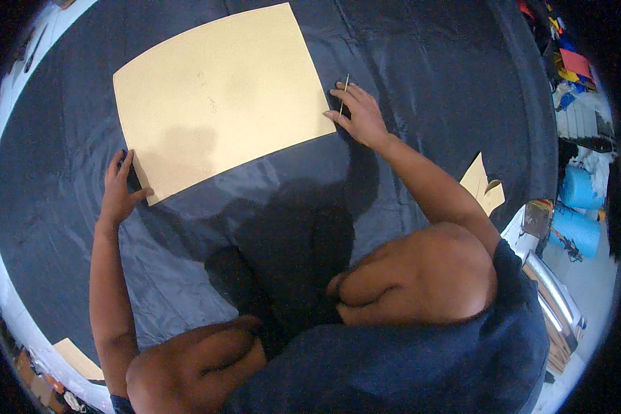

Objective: The person places a rectangular cardboard template on a large black fabric sheet and uses a pencil to trace its outline. They repeat this process multiple times, moving the template to different positions on the fabric and tracing each time.

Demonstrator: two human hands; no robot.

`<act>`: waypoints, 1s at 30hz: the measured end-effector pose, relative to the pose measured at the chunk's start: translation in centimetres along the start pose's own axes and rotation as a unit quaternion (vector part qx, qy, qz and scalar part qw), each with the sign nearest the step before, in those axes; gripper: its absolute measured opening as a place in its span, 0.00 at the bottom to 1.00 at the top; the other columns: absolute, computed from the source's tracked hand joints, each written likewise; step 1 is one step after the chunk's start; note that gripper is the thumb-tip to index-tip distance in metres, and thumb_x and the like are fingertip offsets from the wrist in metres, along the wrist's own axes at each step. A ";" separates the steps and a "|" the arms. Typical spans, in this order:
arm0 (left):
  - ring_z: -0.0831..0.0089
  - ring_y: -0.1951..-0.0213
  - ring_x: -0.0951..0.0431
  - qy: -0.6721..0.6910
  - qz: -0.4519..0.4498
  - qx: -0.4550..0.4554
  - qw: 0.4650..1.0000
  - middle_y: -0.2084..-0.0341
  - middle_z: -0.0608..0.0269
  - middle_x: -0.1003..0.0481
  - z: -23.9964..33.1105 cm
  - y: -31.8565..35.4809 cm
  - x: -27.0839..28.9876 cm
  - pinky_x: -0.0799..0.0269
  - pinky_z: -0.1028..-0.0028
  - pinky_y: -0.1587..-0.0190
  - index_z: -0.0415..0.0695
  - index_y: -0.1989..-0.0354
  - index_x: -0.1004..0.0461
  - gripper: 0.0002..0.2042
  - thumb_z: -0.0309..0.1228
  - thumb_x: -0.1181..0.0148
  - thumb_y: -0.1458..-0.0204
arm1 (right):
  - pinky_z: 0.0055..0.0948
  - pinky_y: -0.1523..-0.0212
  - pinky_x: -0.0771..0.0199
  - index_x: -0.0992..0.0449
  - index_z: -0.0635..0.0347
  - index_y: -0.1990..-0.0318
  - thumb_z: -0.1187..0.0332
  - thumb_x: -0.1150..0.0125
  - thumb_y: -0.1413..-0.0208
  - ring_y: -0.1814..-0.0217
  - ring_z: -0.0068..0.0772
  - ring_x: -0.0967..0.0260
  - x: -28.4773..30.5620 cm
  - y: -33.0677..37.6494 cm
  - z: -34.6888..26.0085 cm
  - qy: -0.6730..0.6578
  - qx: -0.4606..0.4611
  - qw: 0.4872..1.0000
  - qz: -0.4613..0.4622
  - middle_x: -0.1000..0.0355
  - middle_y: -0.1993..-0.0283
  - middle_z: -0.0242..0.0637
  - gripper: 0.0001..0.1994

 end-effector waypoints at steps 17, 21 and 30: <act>0.45 0.30 0.44 0.041 -0.018 0.006 0.999 0.30 0.44 0.44 -1.1 1.5 1.1 0.43 0.56 0.29 0.50 0.32 0.35 0.47 0.32 0.20 0.69 | 0.46 0.30 0.40 0.27 0.59 0.41 0.54 0.31 0.45 0.29 0.54 0.39 0.3 -0.3 -1.3 -0.028 0.025 0.999 -0.001 0.32 0.34 0.48 0.28; 0.42 0.28 0.50 0.003 0.012 -0.033 0.999 0.28 0.44 0.48 0.8 0.5 1.7 0.47 0.54 0.28 0.56 0.29 0.40 0.50 0.40 0.20 0.66 | 0.46 0.29 0.40 0.27 0.60 0.41 0.56 0.30 0.46 0.28 0.55 0.40 1.2 0.6 0.1 -0.017 -0.003 1.000 -0.006 0.34 0.32 0.51 0.28; 0.44 0.26 0.54 -0.030 -0.021 0.002 0.999 0.26 0.52 0.52 1.4 0.9 1.5 0.52 0.44 0.27 0.64 0.29 0.40 0.51 0.51 0.21 0.68 | 0.47 0.30 0.41 0.29 0.65 0.41 0.58 0.31 0.44 0.30 0.57 0.39 2.5 1.0 1.1 -0.013 -0.004 1.000 -0.017 0.35 0.32 0.53 0.28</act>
Point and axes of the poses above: each hand's wrist, its own y-axis away from the middle knuckle, its own x-axis out of the back of the hand, z = x × y, the point moved 7 cm from there along -y, towards the middle knuckle
